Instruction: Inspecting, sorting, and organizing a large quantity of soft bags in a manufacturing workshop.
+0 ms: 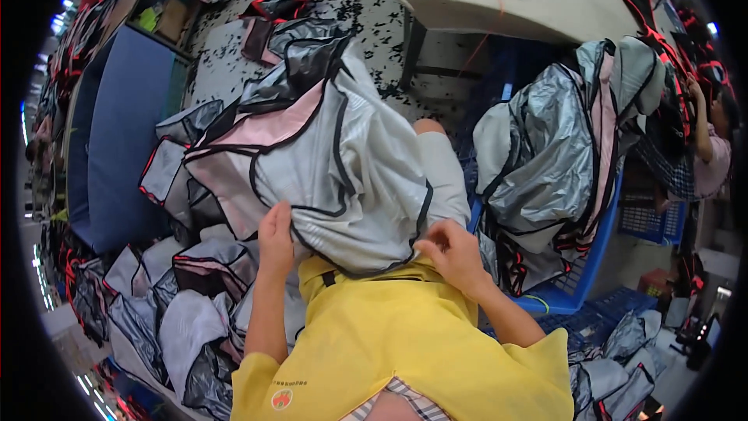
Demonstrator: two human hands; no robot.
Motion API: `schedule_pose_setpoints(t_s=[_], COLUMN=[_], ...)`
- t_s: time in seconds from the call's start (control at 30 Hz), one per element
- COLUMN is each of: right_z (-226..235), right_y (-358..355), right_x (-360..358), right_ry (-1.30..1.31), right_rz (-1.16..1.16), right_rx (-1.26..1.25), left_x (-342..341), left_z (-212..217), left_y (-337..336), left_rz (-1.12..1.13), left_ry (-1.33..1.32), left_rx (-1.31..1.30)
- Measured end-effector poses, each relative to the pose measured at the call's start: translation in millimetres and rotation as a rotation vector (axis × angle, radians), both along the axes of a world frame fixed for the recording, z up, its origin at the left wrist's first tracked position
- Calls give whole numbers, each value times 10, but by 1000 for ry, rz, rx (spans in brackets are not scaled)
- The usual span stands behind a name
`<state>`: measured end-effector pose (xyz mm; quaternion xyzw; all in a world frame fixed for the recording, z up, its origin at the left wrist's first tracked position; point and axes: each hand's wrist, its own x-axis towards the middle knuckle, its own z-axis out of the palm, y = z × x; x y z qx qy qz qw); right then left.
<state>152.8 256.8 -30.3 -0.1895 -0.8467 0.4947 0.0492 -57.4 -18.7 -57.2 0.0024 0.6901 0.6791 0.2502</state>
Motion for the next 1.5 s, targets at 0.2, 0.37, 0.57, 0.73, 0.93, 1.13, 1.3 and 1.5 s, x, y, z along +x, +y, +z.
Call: schedule_pose_setpoints(t_s=[0.2, 0.37, 0.57, 0.73, 0.93, 1.13, 1.3, 1.5], right_z=[-288, -524, -766, -161, 383, 236, 230, -49], right_y=[274, 341, 499, 454, 169, 164, -130, -60], right_x=[-527, -475, -560, -1176, -1931, -2268, -2399, -2160], right_ry=[-297, -253, -275, 83, -111, -410, -179, -23], right_rz=[-438, -456, -335, -325, -137, 24, 16, -59], right_rx=[-867, -837, -157, 133, 188, 481, 579, 232], left_x=[59, 171, 366, 352, 372, 431, 407, 301], left_z=[91, 25, 289, 526, 422, 300, 291, 423], left_y=[-2, -368, -292, -215, -45, -57, -44, -81], left_rz=[22, -1, -233, -409, -484, -537, -572, -658], left_ry=[-38, -7, 127, 212, 468, 528, 545, 615], left_rx=[65, -63, -183, -262, -155, -88, -55, -188])
